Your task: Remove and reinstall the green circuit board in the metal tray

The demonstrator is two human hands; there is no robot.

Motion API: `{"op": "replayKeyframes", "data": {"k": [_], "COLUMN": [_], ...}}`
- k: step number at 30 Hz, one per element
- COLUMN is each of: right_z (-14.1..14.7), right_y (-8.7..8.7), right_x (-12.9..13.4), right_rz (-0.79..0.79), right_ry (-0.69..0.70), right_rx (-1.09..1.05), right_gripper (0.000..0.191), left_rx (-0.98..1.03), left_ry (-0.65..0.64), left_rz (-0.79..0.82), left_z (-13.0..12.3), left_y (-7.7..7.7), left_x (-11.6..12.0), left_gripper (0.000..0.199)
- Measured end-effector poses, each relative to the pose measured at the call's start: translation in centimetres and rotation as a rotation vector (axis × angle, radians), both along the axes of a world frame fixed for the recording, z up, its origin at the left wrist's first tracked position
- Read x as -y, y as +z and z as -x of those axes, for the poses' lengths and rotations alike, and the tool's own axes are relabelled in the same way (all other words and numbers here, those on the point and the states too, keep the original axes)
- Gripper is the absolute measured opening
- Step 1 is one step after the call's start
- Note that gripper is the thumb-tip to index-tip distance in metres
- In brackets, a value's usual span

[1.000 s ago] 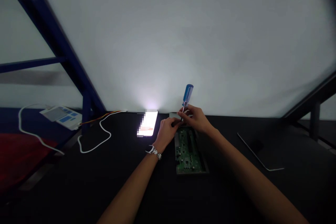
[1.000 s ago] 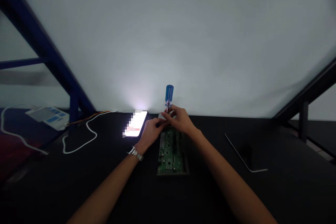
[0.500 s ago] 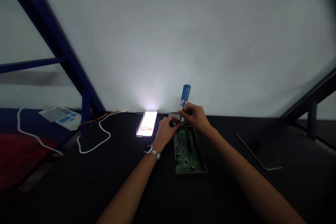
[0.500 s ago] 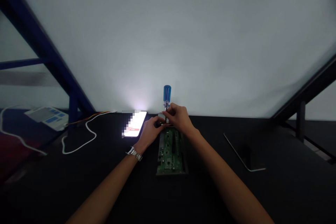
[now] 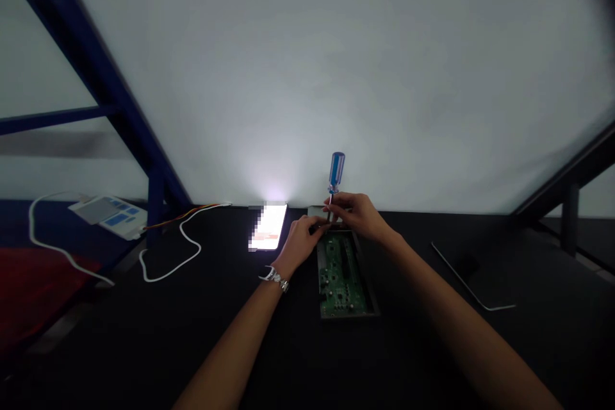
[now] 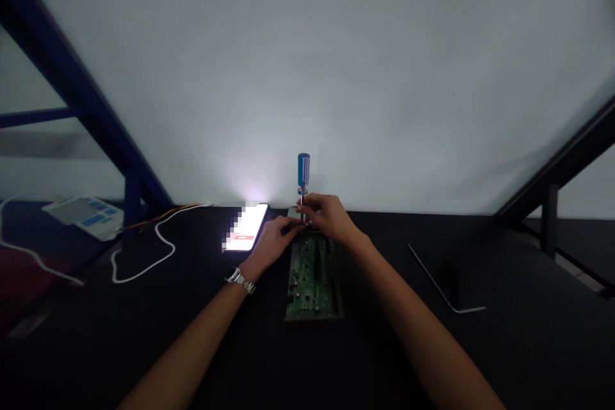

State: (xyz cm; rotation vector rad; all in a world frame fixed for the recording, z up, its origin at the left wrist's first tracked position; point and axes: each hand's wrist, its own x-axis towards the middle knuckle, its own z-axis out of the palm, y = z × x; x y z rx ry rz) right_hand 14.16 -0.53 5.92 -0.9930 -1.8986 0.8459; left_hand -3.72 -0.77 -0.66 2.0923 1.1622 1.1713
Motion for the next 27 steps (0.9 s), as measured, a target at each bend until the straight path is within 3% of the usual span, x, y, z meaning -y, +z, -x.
{"op": "replayKeyframes", "data": {"k": [4, 7, 13, 18, 22, 27], "right_z": [0.5, 0.9, 1.4, 0.9, 0.5, 0.4], "right_y": [-0.3, -0.8, -1.3, -0.4, 0.5, 0.7], "right_x": [-0.1, -0.2, -0.4, -0.1, 0.0, -0.4], "right_rz": [-0.101, -0.161, -0.232, -0.111, 0.063, 0.152], "right_ry": [-0.109, -0.18, -0.276, -0.153, -0.019, 0.062], "right_rx": [0.021, 0.02, 0.002, -0.072, -0.192, -0.279], "right_gripper": [0.015, 0.023, 0.035, 0.027, 0.033, 0.037], "left_rx": [0.015, 0.041, 0.04, 0.029, 0.034, -0.009], "left_ry": [0.097, 0.158, 0.148, 0.129, 0.125, 0.086], "left_rz": [0.009, 0.021, 0.006, -0.016, -0.004, 0.01], "left_z": [-0.5, -1.0, -1.2, -1.1, -1.1, -0.8], "left_y": [0.1, 0.0, -0.1, -0.1, -0.2, 0.2], "left_x": [0.2, 0.1, 0.2, 0.3, 0.2, 0.2], "left_gripper": [0.021, 0.015, 0.014, 0.017, 0.017, 0.017]}}
